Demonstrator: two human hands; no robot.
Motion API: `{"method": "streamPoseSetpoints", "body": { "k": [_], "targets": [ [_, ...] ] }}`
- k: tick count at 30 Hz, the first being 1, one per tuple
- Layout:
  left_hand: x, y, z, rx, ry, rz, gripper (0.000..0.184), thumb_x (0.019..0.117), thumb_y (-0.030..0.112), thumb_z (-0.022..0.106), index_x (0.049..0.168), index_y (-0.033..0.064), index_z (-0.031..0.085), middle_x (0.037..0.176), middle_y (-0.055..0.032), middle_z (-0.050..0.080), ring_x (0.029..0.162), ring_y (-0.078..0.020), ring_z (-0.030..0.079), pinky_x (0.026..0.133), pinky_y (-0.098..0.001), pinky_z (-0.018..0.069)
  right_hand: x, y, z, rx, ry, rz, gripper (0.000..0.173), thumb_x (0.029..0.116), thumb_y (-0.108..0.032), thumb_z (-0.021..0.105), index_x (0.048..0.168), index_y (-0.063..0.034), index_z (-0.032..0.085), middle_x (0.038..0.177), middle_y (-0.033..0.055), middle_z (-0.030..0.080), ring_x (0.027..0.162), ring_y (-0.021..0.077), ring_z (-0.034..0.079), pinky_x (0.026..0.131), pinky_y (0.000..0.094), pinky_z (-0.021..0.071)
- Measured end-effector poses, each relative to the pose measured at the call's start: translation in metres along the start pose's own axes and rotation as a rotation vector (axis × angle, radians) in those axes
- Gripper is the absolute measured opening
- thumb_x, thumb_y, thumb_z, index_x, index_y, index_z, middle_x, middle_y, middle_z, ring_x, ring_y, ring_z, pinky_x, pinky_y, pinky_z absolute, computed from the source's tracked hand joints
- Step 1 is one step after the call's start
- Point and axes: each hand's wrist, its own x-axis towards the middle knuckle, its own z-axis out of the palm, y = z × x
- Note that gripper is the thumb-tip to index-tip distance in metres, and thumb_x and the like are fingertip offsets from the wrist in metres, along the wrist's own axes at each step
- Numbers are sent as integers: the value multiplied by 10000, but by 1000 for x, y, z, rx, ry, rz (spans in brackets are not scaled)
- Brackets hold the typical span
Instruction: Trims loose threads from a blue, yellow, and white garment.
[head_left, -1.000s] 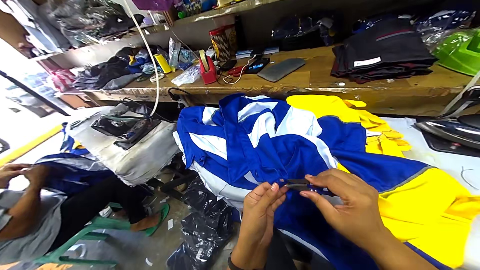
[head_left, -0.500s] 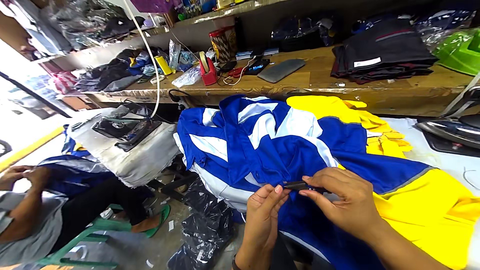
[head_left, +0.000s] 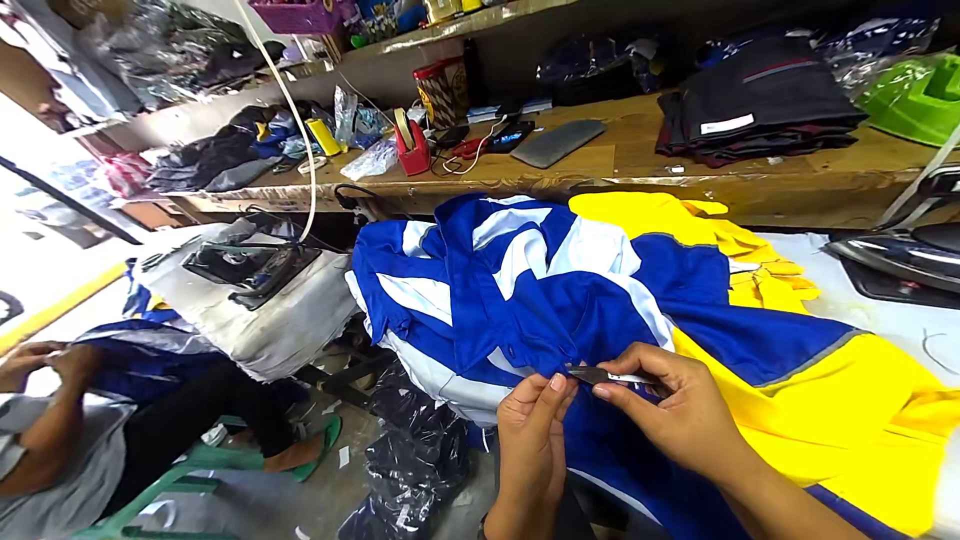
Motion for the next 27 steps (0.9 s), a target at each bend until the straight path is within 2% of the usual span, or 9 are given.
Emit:
{"method": "streamPoseSetpoints", "body": {
  "k": [4, 10, 13, 16, 20, 24, 27],
  "targets": [
    [1, -1, -1, 3, -11, 16, 125, 966, -21, 604, 921, -17, 721, 957, -156, 765, 924, -188, 758, 910, -318, 597, -3, 0, 2, -66, 26, -27, 245, 898, -346, 755, 960, -110, 742, 879, -66, 698, 741, -57, 590, 626, 101, 474],
    [0, -4, 1, 22, 8, 50, 132, 958, -31, 607, 899, -18, 725, 925, -136, 766, 892, -170, 756, 901, -308, 598, -8, -1, 7, -76, 88, -29, 231, 893, -323, 752, 949, -99, 746, 878, -60, 705, 734, -63, 588, 616, 90, 463],
    [1, -8, 0, 56, -13, 110, 112, 956, -10, 632, 924, -21, 739, 951, -140, 767, 929, -171, 751, 923, -314, 590, -9, -2, 10, -87, 108, -15, 221, 892, -322, 750, 943, -107, 744, 870, -66, 703, 730, -64, 587, 610, 90, 459],
    [1, -9, -1, 78, -23, 150, 95, 948, 9, 658, 933, -12, 750, 968, -136, 769, 954, -173, 749, 929, -314, 586, -10, -5, 13, -10, 104, 24, 197, 882, -293, 758, 935, -104, 737, 858, -64, 706, 704, -59, 581, 587, 91, 445],
    [2, -12, -2, 88, -39, 173, 101, 948, 6, 659, 951, -13, 758, 987, -135, 771, 967, -173, 749, 932, -321, 589, -9, -7, 15, 143, 85, 84, 145, 879, -224, 769, 920, -95, 720, 854, -45, 722, 689, -36, 613, 571, 102, 476],
    [1, -15, -2, 90, -25, 187, 106, 952, 8, 656, 958, -9, 760, 989, -128, 773, 967, -165, 748, 926, -306, 587, -8, -7, 17, 125, 96, 84, 140, 883, -229, 760, 885, -99, 711, 817, -59, 708, 660, -55, 587, 554, 93, 451],
    [1, -13, -2, 77, -30, 193, 102, 952, 18, 661, 952, -11, 759, 1006, -140, 772, 996, -180, 747, 948, -317, 581, -11, -6, 17, 135, 92, 87, 139, 887, -229, 757, 922, -100, 719, 846, -52, 720, 688, -36, 617, 576, 105, 485]
  ]
}}
